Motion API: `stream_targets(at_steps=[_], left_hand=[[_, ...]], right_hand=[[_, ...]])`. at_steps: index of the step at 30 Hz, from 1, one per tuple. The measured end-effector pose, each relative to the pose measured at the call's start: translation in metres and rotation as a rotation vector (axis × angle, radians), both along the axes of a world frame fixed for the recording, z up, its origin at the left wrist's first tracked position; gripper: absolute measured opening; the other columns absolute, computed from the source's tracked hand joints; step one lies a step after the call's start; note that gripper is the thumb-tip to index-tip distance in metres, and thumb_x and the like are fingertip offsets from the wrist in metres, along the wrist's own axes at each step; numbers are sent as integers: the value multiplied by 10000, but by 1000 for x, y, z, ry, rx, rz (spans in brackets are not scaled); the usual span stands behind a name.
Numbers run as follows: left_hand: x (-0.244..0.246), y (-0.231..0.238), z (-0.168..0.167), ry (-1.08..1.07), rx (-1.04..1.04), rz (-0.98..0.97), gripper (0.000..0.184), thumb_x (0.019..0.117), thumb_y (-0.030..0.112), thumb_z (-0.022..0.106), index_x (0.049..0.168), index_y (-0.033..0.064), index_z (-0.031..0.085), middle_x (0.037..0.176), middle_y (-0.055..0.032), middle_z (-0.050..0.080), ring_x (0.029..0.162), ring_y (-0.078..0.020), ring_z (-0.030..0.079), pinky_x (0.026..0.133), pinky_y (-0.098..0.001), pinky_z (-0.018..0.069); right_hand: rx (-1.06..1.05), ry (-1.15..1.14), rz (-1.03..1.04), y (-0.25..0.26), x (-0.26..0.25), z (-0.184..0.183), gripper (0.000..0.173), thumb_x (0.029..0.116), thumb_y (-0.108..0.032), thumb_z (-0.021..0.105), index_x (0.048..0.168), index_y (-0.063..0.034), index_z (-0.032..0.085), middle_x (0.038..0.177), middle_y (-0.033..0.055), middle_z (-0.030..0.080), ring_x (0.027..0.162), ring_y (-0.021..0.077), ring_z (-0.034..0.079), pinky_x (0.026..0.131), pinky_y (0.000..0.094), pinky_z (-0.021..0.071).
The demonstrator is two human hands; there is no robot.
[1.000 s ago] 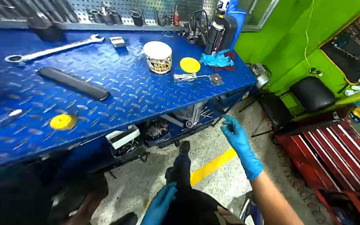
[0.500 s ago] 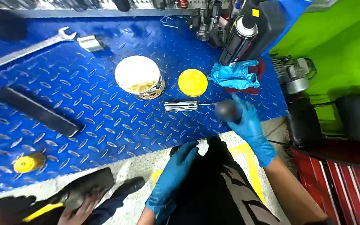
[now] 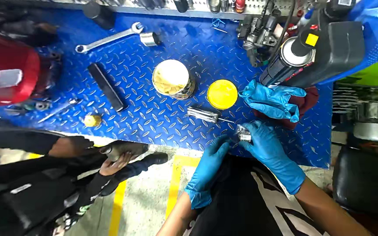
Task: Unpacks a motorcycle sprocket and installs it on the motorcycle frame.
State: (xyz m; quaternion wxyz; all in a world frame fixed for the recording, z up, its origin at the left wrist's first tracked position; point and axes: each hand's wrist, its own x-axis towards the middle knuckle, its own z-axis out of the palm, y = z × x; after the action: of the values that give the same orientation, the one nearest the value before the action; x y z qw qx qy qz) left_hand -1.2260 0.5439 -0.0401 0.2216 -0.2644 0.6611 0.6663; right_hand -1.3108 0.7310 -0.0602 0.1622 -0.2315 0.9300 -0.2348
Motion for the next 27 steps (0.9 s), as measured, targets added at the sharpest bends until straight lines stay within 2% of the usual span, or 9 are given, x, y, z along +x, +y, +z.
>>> stream_targets(at_steps=[4, 6, 8, 11, 13, 16, 20, 24, 27], left_hand=[[-2, 2, -1, 10, 75, 18, 462, 1030, 275, 590, 1442, 73, 536, 1268, -65, 675, 1117, -158, 669, 980, -366, 561], [-1, 7, 4, 42, 168, 72, 342, 1019, 249, 628, 1322, 91, 632, 1134, -48, 721, 1030, -139, 691, 930, -340, 579], [2, 14, 13, 103, 220, 181, 210, 1038, 196, 598, 1132, 62, 730, 980, -52, 741, 895, -127, 699, 837, -311, 588], [2, 11, 18, 236, 124, 265, 204, 1047, 160, 576, 1068, 58, 751, 891, -39, 739, 800, -112, 697, 768, -289, 597], [1, 8, 24, 276, 49, 276, 211, 1049, 178, 578, 1067, 61, 752, 853, -31, 732, 751, -109, 685, 720, -280, 588], [6, 6, 32, 373, -74, 222, 230, 1051, 173, 563, 1162, 73, 737, 964, -4, 753, 813, -74, 703, 757, -269, 601], [19, 7, 21, 628, -436, 98, 266, 1014, 147, 594, 1226, 50, 723, 1219, -45, 727, 1110, -84, 689, 992, -312, 572], [23, 4, 22, 778, -797, 45, 322, 980, 151, 618, 1259, 24, 716, 1180, -118, 740, 1070, -198, 722, 943, -390, 588], [25, 2, 26, 828, -914, 9, 356, 965, 196, 616, 1270, 43, 717, 1214, -124, 731, 1096, -239, 713, 946, -430, 576]], right_hand=[[-348, -67, -158, -1, 17, 6, 358, 934, -257, 735, 1240, -73, 708, 1117, 96, 744, 1003, 240, 720, 893, 499, 578], [-577, -238, -268, -7, 19, 18, 324, 939, -204, 748, 1236, -90, 693, 1087, 18, 746, 960, 103, 722, 866, 335, 626], [-709, -308, -305, -14, 21, 28, 311, 947, -146, 732, 1248, -92, 679, 1082, 3, 738, 931, 60, 710, 827, 260, 617], [-575, -12, -141, -19, 16, 26, 559, 936, -345, 747, 1406, -80, 597, 1293, 102, 634, 1131, 171, 633, 971, 358, 549], [-461, 174, -64, -22, 12, 28, 679, 917, -480, 726, 1442, -78, 573, 1328, 161, 610, 1149, 264, 617, 972, 459, 524], [-504, 228, -23, -27, 13, 30, 516, 968, -401, 695, 1375, -86, 651, 1294, 133, 673, 1186, 248, 643, 1017, 469, 514], [-610, 154, -85, -40, 14, 39, 392, 969, -334, 707, 1251, -62, 708, 1174, 79, 723, 1093, 159, 682, 969, 390, 560], [-606, 187, -125, -52, 20, 45, 275, 960, -255, 711, 1150, -57, 730, 1051, 53, 738, 956, 106, 703, 864, 299, 593], [-604, 255, -181, -57, 24, 45, 162, 916, -146, 654, 1007, -46, 744, 940, 53, 739, 866, 88, 701, 791, 253, 585]])
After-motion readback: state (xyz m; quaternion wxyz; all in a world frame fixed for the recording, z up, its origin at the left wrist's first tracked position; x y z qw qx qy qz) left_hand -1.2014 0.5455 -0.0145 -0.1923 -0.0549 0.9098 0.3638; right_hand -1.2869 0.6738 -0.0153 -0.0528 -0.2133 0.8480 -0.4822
